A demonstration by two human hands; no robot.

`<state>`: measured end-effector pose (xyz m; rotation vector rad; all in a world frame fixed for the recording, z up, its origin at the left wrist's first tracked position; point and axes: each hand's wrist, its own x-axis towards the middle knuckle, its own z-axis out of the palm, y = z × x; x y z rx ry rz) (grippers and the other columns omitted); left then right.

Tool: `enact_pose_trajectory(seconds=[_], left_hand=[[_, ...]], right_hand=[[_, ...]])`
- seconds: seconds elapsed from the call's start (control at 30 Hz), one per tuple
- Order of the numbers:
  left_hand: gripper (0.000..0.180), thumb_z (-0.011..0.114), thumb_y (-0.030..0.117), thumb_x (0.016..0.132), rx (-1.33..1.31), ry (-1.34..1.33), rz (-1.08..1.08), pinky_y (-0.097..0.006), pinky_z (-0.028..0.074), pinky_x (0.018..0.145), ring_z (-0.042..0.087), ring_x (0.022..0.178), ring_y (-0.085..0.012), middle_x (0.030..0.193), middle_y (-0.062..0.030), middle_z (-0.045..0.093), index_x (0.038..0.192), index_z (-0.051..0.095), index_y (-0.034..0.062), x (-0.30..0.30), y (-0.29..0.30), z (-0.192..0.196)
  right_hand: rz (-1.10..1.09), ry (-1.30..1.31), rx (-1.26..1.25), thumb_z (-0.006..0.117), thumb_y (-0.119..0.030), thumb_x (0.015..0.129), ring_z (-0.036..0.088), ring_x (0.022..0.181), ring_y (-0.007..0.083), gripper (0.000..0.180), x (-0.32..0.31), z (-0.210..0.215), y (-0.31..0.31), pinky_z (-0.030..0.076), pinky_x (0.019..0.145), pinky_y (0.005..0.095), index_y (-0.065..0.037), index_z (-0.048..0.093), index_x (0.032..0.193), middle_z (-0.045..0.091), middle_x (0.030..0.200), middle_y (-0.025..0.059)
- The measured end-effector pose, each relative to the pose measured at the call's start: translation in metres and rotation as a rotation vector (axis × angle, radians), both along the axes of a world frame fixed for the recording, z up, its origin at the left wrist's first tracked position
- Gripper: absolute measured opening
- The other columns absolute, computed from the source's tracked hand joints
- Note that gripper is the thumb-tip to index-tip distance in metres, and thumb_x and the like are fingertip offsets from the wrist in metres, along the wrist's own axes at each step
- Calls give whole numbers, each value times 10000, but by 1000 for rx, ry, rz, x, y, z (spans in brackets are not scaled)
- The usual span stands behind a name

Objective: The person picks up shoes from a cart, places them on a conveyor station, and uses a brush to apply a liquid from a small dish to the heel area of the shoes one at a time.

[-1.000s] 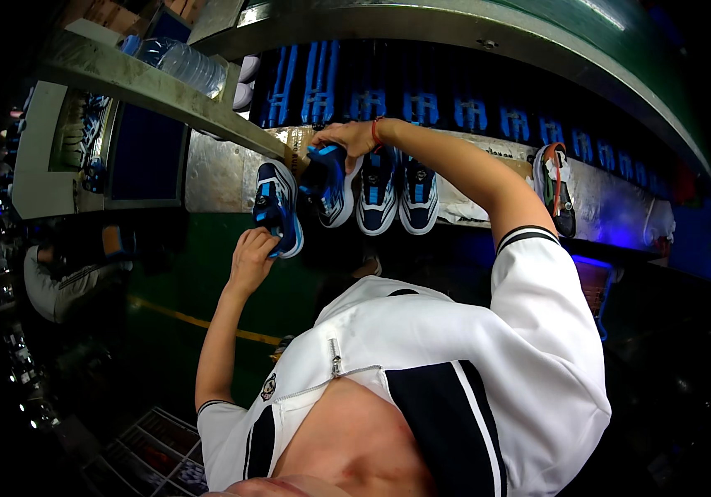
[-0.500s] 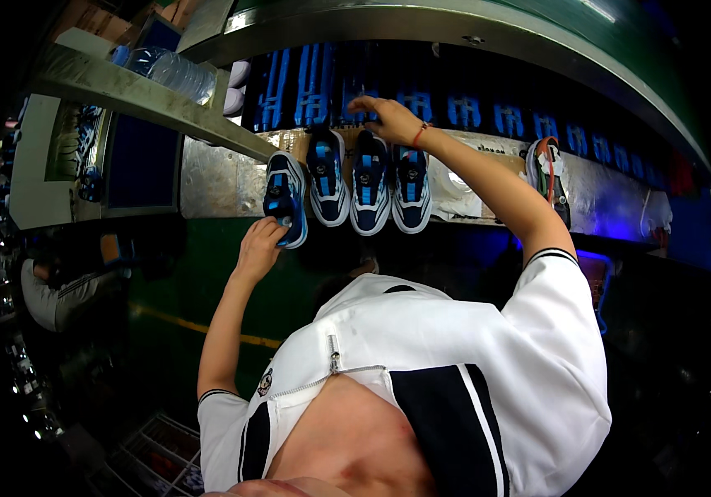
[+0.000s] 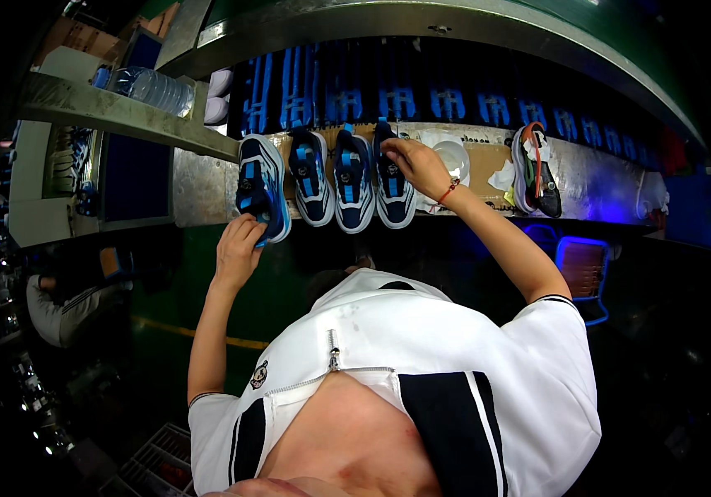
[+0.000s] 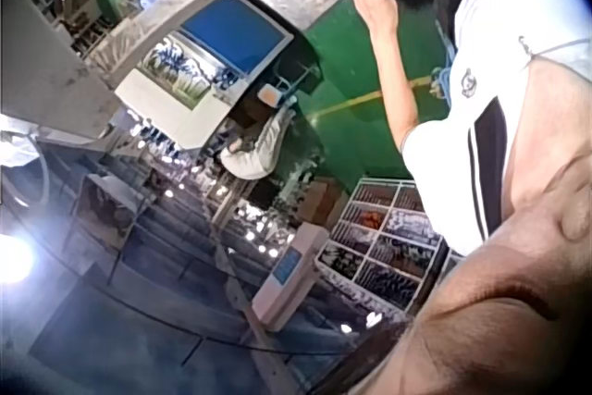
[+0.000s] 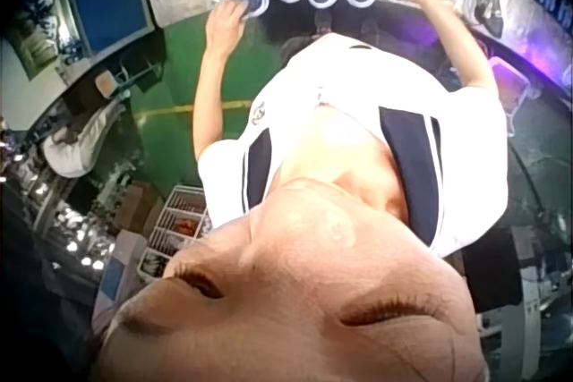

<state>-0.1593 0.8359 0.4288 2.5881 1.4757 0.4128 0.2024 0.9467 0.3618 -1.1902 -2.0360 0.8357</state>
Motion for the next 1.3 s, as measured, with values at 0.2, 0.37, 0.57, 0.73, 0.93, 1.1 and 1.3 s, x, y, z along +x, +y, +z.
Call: enact_pose_trajectory(seconds=[0.2,0.37,0.57,0.73,0.93,1.1,1.3], left_hand=[[382,657,-50,577,19,13,-4,-397,453,882,559,990,-296,908,-100,587,951,616,15,6,-1,8],[367,660,-46,591,46,7,29,-404,452,880,561,992,-295,921,-103,593,950,618,15,15,-14,10],[272,697,4,673,79,-32,82,-404,458,860,569,985,-307,934,-116,607,938,633,-1,30,-30,5],[285,726,5,677,83,-30,82,-399,459,855,572,993,-316,942,-122,615,944,630,-10,43,-32,9],[283,723,3,680,91,-28,61,-398,459,864,568,1007,-317,957,-124,612,947,629,-8,54,-26,15],[265,692,14,688,85,-6,94,-405,450,884,568,1003,-306,952,-121,610,945,630,-3,51,-27,14],[276,690,10,686,81,13,139,-406,449,880,563,1013,-312,965,-121,610,954,626,-5,39,-32,8]], right_hand=[[-10,18,94,539,-118,918,599,797,312,187,-5,30,-2,480,696,376,-55,599,1083,618,863,142],[-166,-61,193,531,-102,918,551,783,283,210,44,36,-19,442,699,356,-65,609,1111,573,798,121],[-510,-136,195,539,-69,896,531,789,290,208,127,1,-61,422,713,368,-39,601,1093,554,839,132],[-575,-256,218,564,-84,880,542,853,315,282,179,-31,-94,431,781,385,5,542,1147,567,878,143],[-616,-192,61,565,-106,893,550,888,298,321,187,-36,-93,438,797,368,4,524,1191,596,947,130],[-410,-65,140,530,-63,903,557,898,287,299,137,-19,-78,446,788,360,-11,527,1197,621,981,122],[-187,3,258,510,-48,912,576,881,280,294,78,1,-57,466,770,358,-25,532,1204,641,953,101]])
